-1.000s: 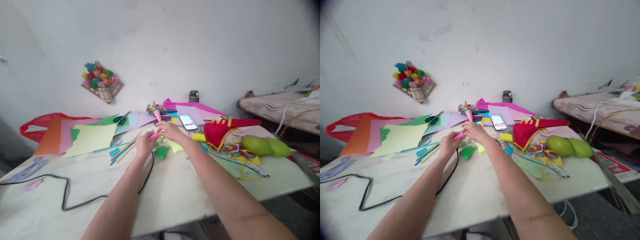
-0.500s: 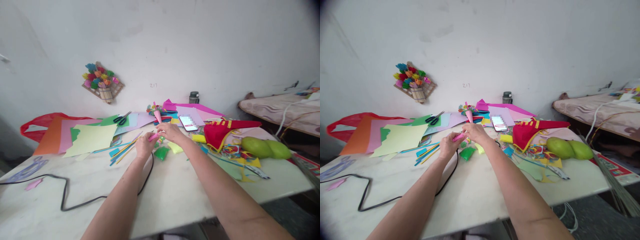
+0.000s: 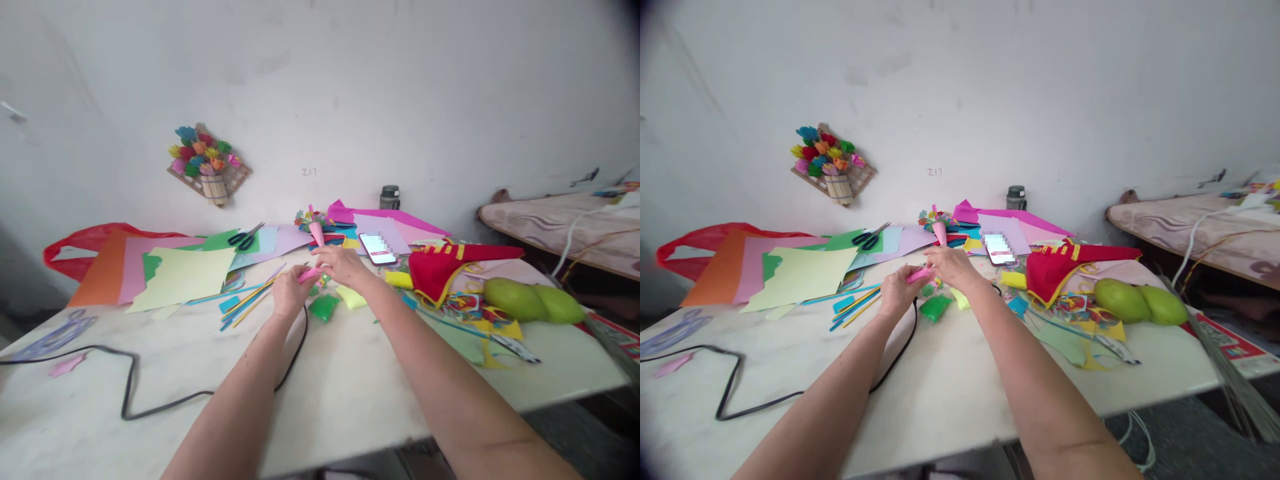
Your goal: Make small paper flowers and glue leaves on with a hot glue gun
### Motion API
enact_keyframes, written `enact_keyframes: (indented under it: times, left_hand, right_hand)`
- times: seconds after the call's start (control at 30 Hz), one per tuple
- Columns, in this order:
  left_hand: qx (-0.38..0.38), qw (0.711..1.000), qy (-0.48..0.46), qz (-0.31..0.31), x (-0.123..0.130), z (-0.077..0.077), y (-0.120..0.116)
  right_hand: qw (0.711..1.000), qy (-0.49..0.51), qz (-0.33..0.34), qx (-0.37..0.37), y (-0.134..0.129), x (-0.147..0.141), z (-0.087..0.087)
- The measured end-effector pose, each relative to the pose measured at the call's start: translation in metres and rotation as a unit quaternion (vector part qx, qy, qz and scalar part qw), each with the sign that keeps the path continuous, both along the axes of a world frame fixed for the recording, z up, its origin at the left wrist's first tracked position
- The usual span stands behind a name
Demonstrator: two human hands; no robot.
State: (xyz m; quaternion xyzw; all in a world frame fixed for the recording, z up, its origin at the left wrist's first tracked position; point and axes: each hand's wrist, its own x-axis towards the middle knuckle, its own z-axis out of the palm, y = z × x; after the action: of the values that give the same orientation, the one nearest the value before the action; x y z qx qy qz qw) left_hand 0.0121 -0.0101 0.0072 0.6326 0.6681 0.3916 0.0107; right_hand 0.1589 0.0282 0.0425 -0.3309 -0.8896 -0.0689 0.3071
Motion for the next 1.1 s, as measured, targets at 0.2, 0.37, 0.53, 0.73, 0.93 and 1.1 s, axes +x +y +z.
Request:
enact_keyframes:
  times: [0.2,0.37,0.53,0.73,0.93,1.1]
  left_hand:
    - [0.008,1.000,-0.013,-0.010,-0.001,-0.002,0.002]
    - [0.021,1.000,0.011,-0.007,-0.001,-0.004,0.004]
    - [0.036,0.999,0.025,-0.006,0.000,-0.006,0.004]
    - [0.056,0.998,0.022,-0.013,0.002,-0.008,0.004]
    - [0.026,0.999,0.039,0.003,0.004,-0.006,0.003]
    - [0.020,0.999,0.035,0.021,0.004,-0.005,0.004]
  right_hand:
    - [0.998,-0.052,-0.018,-0.002,-0.001,0.000,0.002]
    - [0.994,-0.099,-0.034,-0.002,-0.003,0.000,0.004]
    - [0.992,-0.116,-0.049,-0.003,-0.008,-0.002,0.006]
    - [0.990,-0.105,-0.089,-0.007,-0.011,-0.005,0.004]
    - [0.988,-0.103,-0.111,0.005,-0.013,-0.007,0.000]
    - [0.989,-0.083,-0.121,0.011,-0.012,-0.008,-0.003]
